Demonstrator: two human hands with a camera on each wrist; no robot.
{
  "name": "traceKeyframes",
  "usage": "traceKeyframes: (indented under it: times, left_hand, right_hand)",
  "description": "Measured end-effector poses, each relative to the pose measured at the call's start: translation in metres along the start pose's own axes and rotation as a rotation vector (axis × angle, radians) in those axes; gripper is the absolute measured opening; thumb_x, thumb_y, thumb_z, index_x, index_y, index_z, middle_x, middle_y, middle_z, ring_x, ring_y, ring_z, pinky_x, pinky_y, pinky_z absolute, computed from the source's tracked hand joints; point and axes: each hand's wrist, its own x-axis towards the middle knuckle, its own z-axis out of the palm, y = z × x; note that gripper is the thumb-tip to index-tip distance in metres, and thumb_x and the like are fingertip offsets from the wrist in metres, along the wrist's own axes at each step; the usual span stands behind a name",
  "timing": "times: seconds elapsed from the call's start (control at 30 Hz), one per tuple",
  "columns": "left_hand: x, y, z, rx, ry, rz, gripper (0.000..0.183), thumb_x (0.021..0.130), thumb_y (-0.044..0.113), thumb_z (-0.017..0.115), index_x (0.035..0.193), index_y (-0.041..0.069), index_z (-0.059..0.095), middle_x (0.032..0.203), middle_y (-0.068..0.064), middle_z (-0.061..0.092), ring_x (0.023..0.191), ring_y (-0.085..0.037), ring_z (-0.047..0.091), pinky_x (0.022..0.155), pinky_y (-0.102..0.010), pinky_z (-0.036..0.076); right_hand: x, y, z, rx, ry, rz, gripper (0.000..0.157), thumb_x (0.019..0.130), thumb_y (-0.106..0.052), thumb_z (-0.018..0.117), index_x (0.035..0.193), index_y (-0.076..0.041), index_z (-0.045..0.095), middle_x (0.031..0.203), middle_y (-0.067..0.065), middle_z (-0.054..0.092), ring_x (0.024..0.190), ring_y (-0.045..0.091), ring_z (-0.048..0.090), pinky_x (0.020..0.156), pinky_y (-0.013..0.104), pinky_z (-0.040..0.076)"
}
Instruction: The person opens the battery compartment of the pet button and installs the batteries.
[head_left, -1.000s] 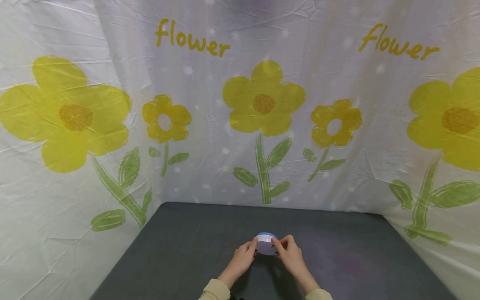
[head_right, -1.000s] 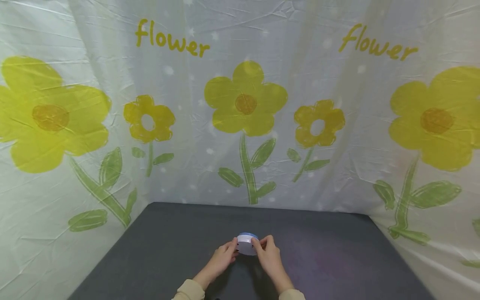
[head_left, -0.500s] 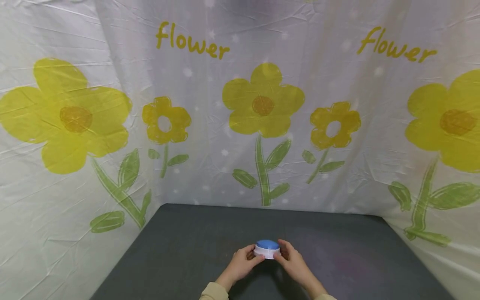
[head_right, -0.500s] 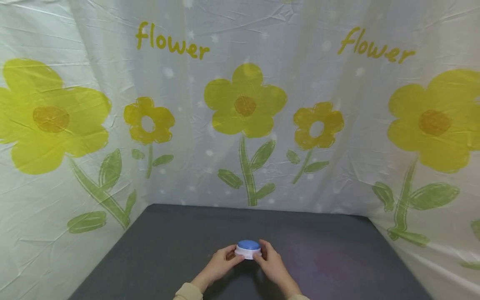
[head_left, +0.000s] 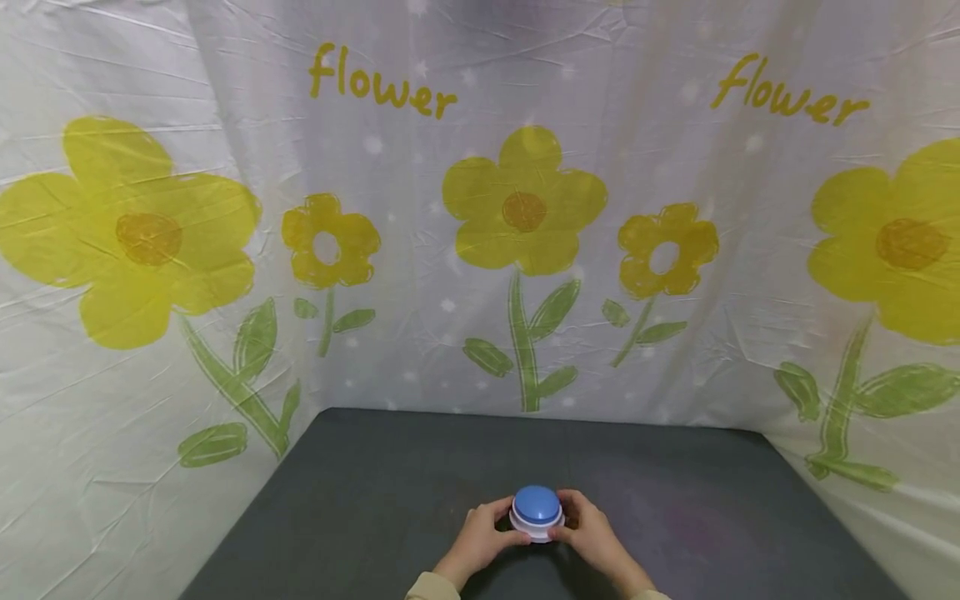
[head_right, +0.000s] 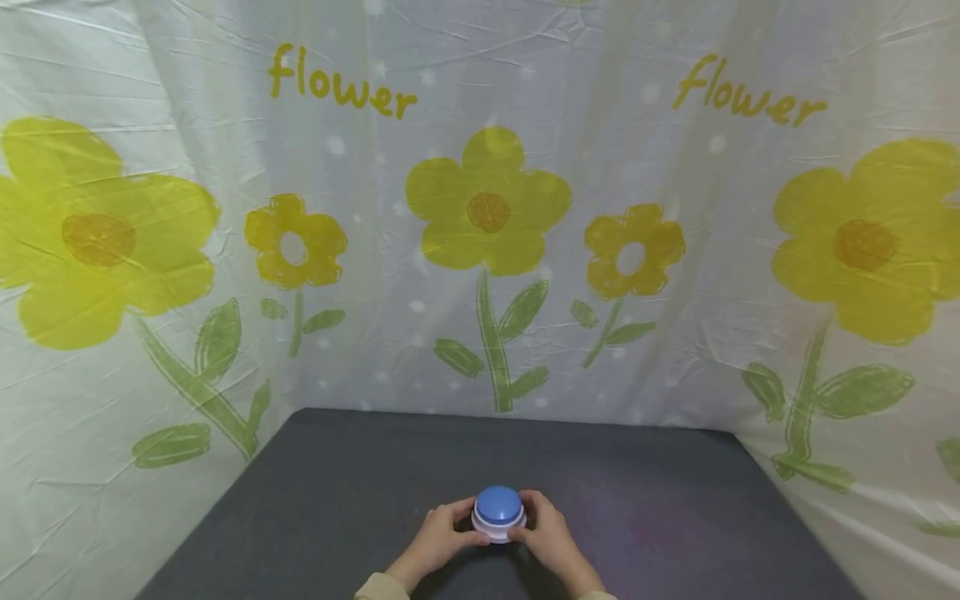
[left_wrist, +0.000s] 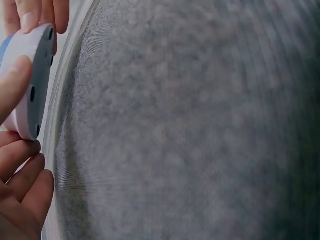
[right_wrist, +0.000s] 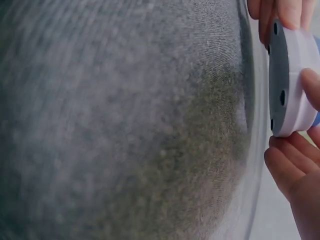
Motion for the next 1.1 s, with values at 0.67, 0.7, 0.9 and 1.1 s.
traceKeyframes:
  times: [0.67,0.7,0.9,1.1]
  left_hand:
    - [0.0,-0.003,0.001,0.053,-0.017,-0.047,0.059,0.062,0.025,0.086,0.111,0.001,0.065,0.106,-0.005,0.067,0.106,-0.024,0.056,0.091,-0.048,0.042]
    - [0.0,-0.002,0.001,0.057,-0.017,-0.046,0.059,0.062,0.025,0.086,0.111,0.001,0.065,0.106,-0.005,0.067,0.106,-0.024,0.056,0.091,-0.048,0.042]
    - [0.001,-0.003,-0.001,0.095,-0.038,-0.031,0.058,0.064,0.027,0.085,0.112,0.002,0.064,0.107,-0.006,0.066,0.105,-0.027,0.055,0.091,-0.049,0.042]
    - [0.0,-0.004,-0.015,0.122,-0.107,0.029,0.05,0.07,0.028,0.081,0.11,0.001,0.066,0.104,-0.006,0.067,0.1,-0.019,0.06,0.086,-0.037,0.048]
  right_hand:
    - [0.0,0.006,0.003,-0.081,-0.033,0.039,0.051,0.062,0.008,0.078,0.105,0.009,0.05,0.101,0.027,0.06,0.093,0.04,0.06,0.079,0.047,0.05]
    - [0.001,0.006,0.003,-0.084,-0.033,0.041,0.051,0.062,0.008,0.078,0.104,0.009,0.05,0.101,0.026,0.06,0.093,0.04,0.06,0.079,0.047,0.05]
    - [0.001,0.005,0.001,-0.081,-0.056,0.025,0.05,0.063,0.006,0.078,0.105,0.009,0.051,0.103,0.027,0.06,0.094,0.041,0.06,0.08,0.048,0.049]
    - [-0.002,0.001,-0.018,-0.059,-0.15,0.091,0.046,0.074,-0.004,0.076,0.11,0.012,0.052,0.105,0.024,0.058,0.097,0.042,0.056,0.08,0.049,0.049]
